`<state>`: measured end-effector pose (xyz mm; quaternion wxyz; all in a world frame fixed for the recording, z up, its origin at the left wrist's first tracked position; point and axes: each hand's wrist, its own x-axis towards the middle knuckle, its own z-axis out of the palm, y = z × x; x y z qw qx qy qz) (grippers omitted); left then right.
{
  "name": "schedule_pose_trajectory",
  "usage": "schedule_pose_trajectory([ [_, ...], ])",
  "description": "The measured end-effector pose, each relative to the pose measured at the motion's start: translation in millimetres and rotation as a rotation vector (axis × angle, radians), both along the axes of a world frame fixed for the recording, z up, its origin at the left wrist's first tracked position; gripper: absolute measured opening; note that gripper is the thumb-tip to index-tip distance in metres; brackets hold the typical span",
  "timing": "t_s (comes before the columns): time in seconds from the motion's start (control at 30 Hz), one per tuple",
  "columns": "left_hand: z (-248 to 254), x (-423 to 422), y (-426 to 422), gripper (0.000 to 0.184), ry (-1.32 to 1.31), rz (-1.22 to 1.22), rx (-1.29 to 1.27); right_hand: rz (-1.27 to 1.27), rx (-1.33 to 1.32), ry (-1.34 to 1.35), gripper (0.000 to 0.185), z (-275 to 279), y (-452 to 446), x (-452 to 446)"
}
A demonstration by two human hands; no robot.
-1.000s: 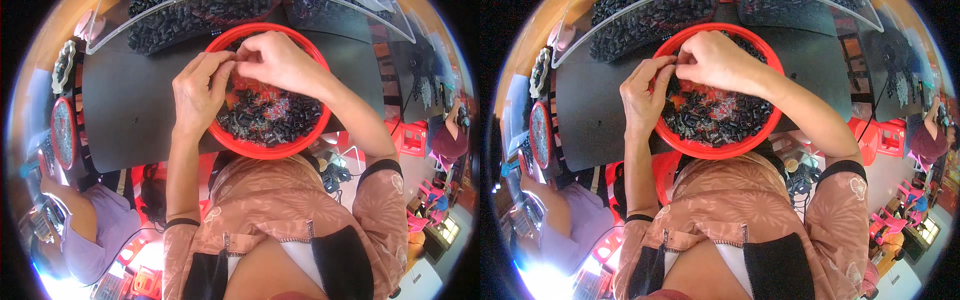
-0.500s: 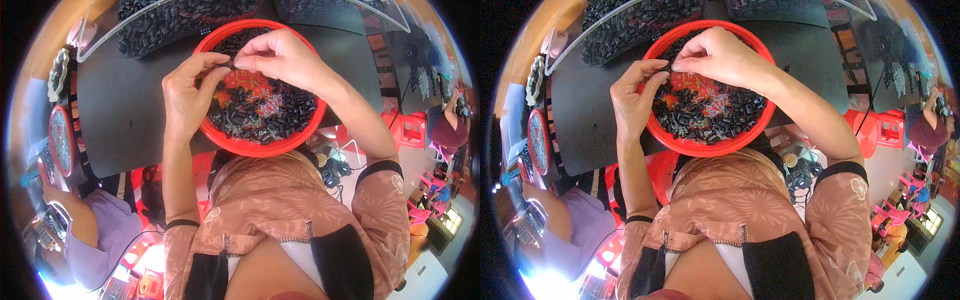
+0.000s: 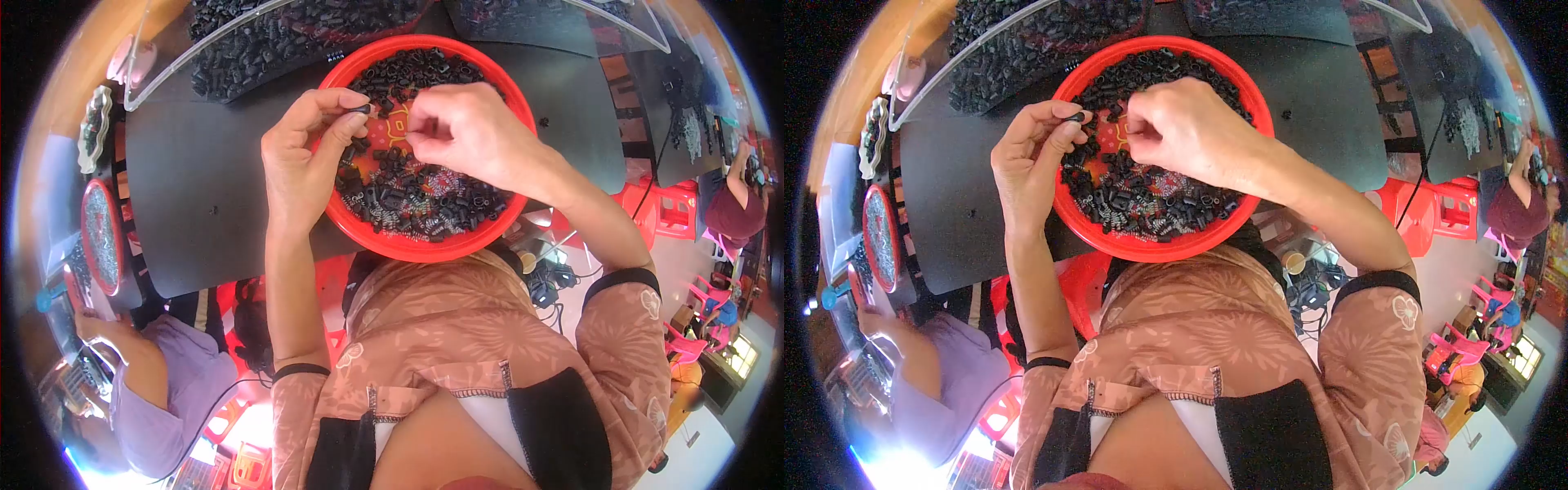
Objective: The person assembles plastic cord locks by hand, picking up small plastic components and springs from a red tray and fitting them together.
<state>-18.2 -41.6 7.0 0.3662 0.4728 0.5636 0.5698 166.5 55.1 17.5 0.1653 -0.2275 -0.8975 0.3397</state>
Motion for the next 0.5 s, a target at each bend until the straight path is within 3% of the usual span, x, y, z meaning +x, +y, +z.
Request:
schedule_pose_trajectory([
  [0.13, -0.6, -1.7, -1.6, 0.012, -0.015, -0.022, -0.011, -0.144, -0.39, 0.135, 0.008, 21.3, 1.7, -5.9],
  [0.23, -1.2, -2.1, -1.4, 0.011, -0.037, -0.046, -0.001, -0.102, -0.477, 0.256, 0.006, 27.0, 4.2, -13.0],
  [0.5, -4.1, -2.8, -1.7, 0.011, -0.088, -0.051, 0.019, -0.034, -0.421, 0.352, 0.013, 22.0, -1.3, -24.0],
])
